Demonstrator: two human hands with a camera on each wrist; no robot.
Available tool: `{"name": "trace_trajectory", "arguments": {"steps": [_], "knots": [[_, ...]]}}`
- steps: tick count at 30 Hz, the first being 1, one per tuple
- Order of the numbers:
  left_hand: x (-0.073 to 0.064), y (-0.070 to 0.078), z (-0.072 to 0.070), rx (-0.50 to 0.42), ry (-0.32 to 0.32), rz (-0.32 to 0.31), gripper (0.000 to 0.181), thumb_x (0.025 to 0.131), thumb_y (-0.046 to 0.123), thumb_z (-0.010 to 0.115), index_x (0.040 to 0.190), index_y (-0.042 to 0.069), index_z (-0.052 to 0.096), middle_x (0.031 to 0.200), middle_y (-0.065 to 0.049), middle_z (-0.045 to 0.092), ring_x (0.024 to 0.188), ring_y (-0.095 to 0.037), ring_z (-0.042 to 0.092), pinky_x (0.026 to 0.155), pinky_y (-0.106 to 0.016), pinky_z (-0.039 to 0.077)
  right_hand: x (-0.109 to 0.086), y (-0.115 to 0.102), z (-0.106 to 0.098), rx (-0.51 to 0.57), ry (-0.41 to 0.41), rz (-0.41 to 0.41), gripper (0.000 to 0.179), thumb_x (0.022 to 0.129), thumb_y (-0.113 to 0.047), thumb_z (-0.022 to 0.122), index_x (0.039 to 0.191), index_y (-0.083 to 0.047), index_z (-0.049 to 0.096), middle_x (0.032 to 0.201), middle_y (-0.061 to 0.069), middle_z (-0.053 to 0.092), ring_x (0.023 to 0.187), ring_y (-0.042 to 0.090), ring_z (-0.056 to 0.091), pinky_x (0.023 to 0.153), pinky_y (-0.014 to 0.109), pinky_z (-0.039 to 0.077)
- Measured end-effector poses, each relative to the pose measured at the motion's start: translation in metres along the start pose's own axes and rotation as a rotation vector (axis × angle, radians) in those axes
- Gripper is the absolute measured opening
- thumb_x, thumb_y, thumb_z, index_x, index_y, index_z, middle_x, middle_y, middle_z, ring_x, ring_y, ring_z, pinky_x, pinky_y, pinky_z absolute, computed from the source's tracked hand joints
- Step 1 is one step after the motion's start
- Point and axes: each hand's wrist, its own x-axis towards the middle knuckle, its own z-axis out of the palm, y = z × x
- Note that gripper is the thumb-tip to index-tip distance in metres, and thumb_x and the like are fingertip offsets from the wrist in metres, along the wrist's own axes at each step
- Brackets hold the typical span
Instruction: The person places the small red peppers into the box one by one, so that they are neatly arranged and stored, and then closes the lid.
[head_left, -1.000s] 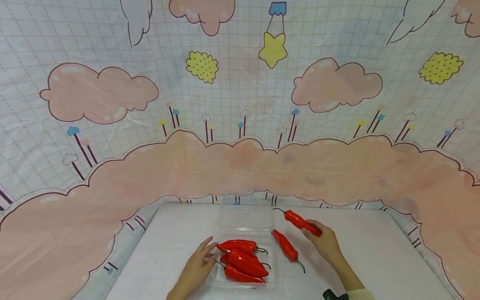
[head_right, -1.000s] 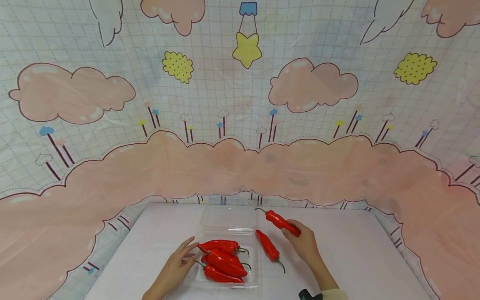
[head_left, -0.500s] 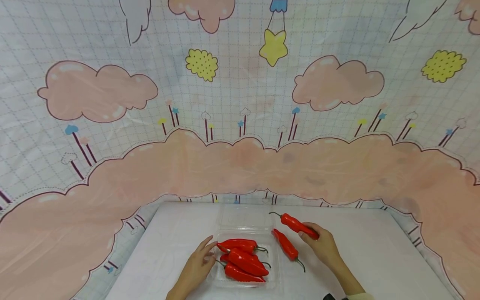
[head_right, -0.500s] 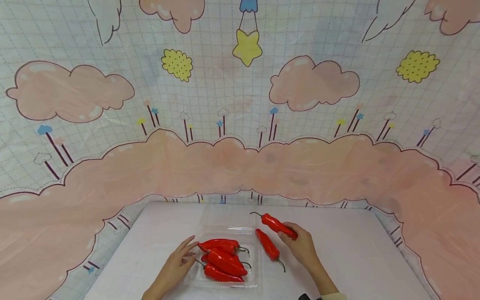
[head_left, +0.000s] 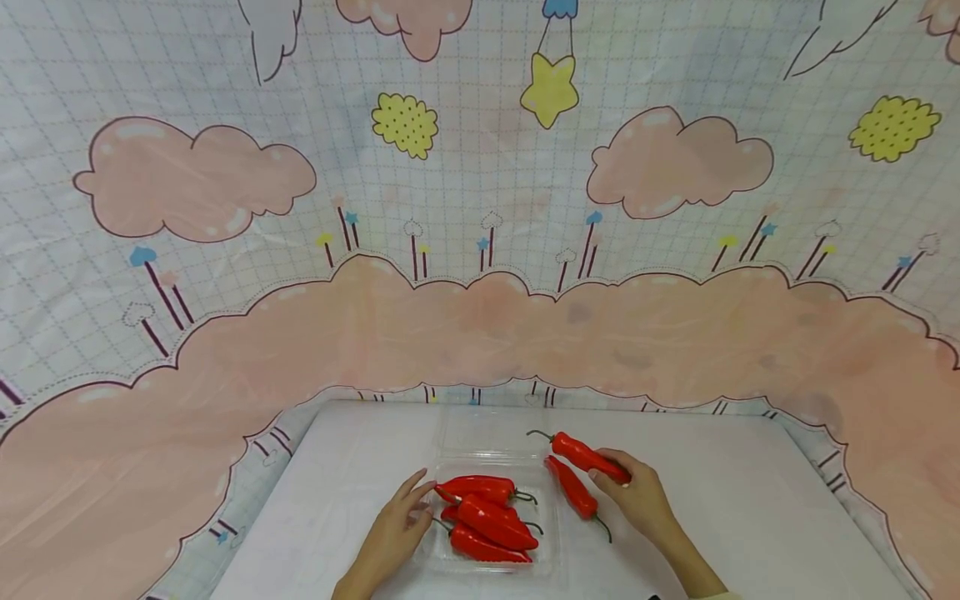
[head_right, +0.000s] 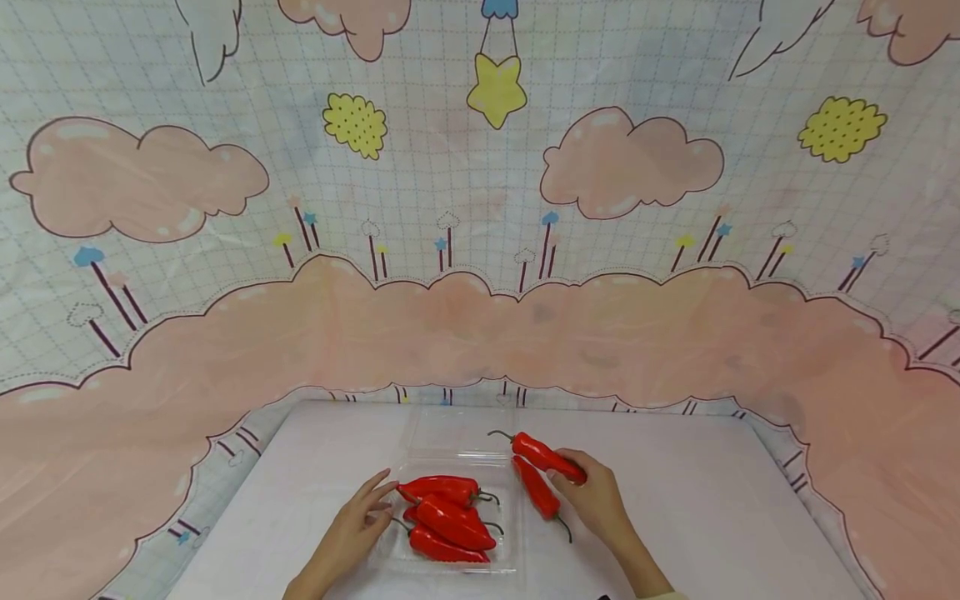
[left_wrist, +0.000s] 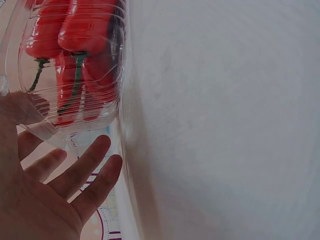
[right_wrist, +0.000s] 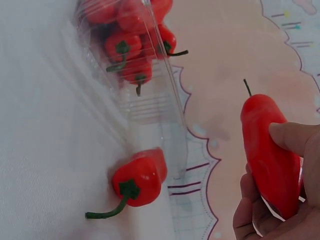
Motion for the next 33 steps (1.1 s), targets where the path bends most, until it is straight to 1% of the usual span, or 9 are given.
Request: {"name": "trace_trajectory", "arguments": {"steps": [4, 10, 15, 19, 25, 33], "knots": [[0.000, 0.000, 0.000, 0.000, 0.000, 0.000, 0.042, 0.092, 0.010, 0.063, 0.134, 0.009, 0.059, 0.152, -0.005, 0.045, 0.102, -0.018, 0.069, 0.077, -0.020, 0.056, -0.002, -0.003, 0.002, 0.011, -0.005, -0.008, 0.043, 0.088, -0.028, 0.073, 0.128, -0.013, 0.064, 0.123, 0.011, 0.066, 0.106, 0.025, 0.060, 0.084, 0.036, 0.058], [0.001, 0.001, -0.001, 0.003, -0.004, -0.003, 0.042, 0.092, 0.010, 0.063, 0.135, 0.009, 0.059, 0.152, -0.006, 0.045, 0.102, -0.019, 0.070, 0.078, -0.021, 0.056, -0.006, -0.007, 0.006, 0.003, -0.005, -0.024, 0.041, 0.088, -0.026, 0.073, 0.126, -0.014, 0.065, 0.122, 0.009, 0.067, 0.103, 0.022, 0.061, 0.079, 0.029, 0.059], [0.000, 0.002, -0.001, 0.001, 0.001, -0.007, 0.042, 0.092, 0.010, 0.063, 0.134, 0.009, 0.060, 0.152, -0.007, 0.045, 0.102, -0.019, 0.070, 0.077, -0.020, 0.056, -0.010, -0.012, 0.008, -0.006, -0.007, -0.025, 0.041, 0.088, -0.026, 0.074, 0.126, -0.014, 0.065, 0.121, 0.008, 0.068, 0.103, 0.021, 0.061, 0.079, 0.030, 0.059], [0.000, 0.003, -0.001, -0.001, 0.004, -0.007, 0.042, 0.092, 0.010, 0.063, 0.134, 0.009, 0.060, 0.152, -0.006, 0.045, 0.101, -0.018, 0.069, 0.077, -0.021, 0.056, -0.013, -0.016, 0.010, -0.008, -0.008, -0.032, 0.039, 0.087, -0.026, 0.075, 0.124, -0.015, 0.066, 0.119, 0.006, 0.069, 0.103, 0.020, 0.061, 0.080, 0.027, 0.057], [0.000, 0.001, -0.001, -0.002, 0.001, -0.009, 0.042, 0.092, 0.010, 0.063, 0.134, 0.009, 0.060, 0.152, -0.006, 0.045, 0.102, -0.019, 0.069, 0.078, -0.020, 0.055, -0.017, -0.019, 0.013, 0.004, -0.010, -0.056, 0.037, 0.085, -0.024, 0.076, 0.121, -0.016, 0.068, 0.116, 0.004, 0.070, 0.099, 0.018, 0.061, 0.074, 0.020, 0.052], [0.000, 0.001, -0.001, -0.007, 0.002, -0.008, 0.042, 0.093, 0.011, 0.063, 0.135, 0.009, 0.059, 0.153, -0.006, 0.044, 0.104, -0.020, 0.069, 0.077, -0.020, 0.055, -0.024, -0.026, 0.017, 0.040, -0.030, -0.073, 0.034, 0.085, -0.022, 0.077, 0.117, -0.017, 0.069, 0.112, 0.003, 0.070, 0.095, 0.017, 0.059, 0.070, 0.020, 0.052]]}}
